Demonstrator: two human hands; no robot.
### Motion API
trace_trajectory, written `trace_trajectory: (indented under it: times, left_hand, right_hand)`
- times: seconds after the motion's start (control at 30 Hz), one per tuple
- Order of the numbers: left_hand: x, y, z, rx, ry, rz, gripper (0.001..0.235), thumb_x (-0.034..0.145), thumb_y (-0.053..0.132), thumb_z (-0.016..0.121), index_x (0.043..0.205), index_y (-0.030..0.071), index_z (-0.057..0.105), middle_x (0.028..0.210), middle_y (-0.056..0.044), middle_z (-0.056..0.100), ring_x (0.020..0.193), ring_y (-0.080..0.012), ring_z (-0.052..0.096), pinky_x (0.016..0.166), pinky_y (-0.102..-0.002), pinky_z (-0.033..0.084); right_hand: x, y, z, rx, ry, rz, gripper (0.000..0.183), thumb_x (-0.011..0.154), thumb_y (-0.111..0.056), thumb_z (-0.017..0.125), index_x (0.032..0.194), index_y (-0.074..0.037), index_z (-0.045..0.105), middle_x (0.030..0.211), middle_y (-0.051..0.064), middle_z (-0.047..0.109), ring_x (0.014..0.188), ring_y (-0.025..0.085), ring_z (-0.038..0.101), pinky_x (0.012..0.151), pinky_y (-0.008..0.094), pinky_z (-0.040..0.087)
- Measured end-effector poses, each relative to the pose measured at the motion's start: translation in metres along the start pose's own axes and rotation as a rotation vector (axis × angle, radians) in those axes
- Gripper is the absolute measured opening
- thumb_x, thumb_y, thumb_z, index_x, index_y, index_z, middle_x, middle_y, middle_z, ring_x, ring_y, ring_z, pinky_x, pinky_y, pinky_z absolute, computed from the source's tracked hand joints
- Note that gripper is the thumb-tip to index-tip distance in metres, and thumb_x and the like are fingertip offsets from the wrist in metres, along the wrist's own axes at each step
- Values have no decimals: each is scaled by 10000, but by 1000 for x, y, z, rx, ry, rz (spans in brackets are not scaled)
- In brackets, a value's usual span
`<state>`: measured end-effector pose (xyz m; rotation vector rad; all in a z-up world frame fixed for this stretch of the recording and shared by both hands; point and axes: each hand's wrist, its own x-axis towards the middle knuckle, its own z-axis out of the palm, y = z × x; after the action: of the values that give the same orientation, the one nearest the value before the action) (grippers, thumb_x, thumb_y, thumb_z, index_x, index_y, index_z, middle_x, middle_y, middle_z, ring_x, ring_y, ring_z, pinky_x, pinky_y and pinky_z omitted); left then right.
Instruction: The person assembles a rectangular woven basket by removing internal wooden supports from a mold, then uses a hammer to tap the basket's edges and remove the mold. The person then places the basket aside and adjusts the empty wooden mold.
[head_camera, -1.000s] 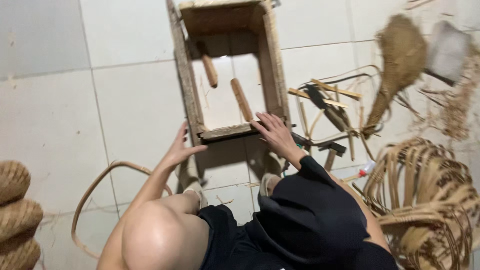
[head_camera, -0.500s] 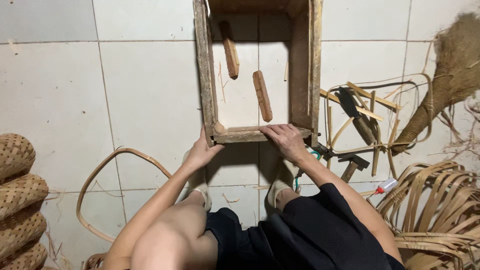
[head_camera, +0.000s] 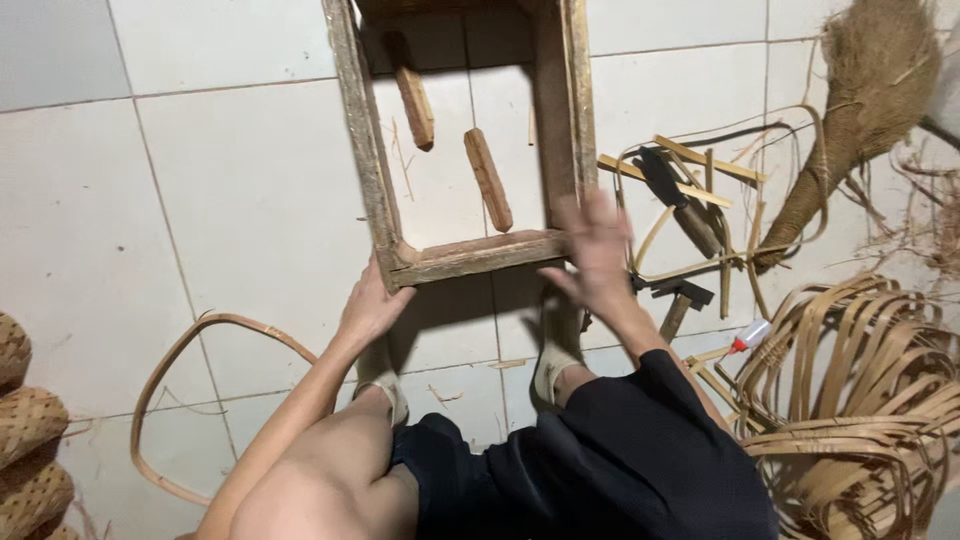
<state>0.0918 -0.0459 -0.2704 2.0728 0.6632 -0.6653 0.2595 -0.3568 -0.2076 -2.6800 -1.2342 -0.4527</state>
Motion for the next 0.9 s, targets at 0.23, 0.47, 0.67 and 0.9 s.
trace_trajectory:
  times: [0.23,0.47,0.67,0.9]
  left_hand:
    - [5,-10,7,-32,73,105,984,800,322,716,1590,47,198,1556,-261,396,1424,-403,410,1164,-471,359]
    - [5,-9,8,-31,40,6,965,758,318,741,1563,104,255,1433,-208,540,1304,-382,556,1093,-461,442]
    - [2,-4,5,-67,34,-25,944,735,277,734,1548,136,275,1373,-180,615,1263,-361,601,1065,-457,455]
    - [3,-3,5,-38,10,-25,937,748,266,719,1547,116,255,1382,-211,603,1273,-386,595,1081,-468,449]
  right_hand:
    - [-32,27,11,510,-483,531,1126,855,-167,814,1666,-131,33,1019,227,725,911,374,726,847,478,609]
    - [-32,37,2,592,-444,320,444,881,-192,800,1298,-158,651,1092,136,721,957,308,739,840,427,614]
    - [-22,40,-5,714,-566,415,377,872,-158,750,1237,-95,682,1061,104,723,867,220,744,779,352,630]
    - [-30,39,-3,717,-608,435,384,865,-149,745,1236,-81,670,1079,119,730,861,241,744,778,389,638]
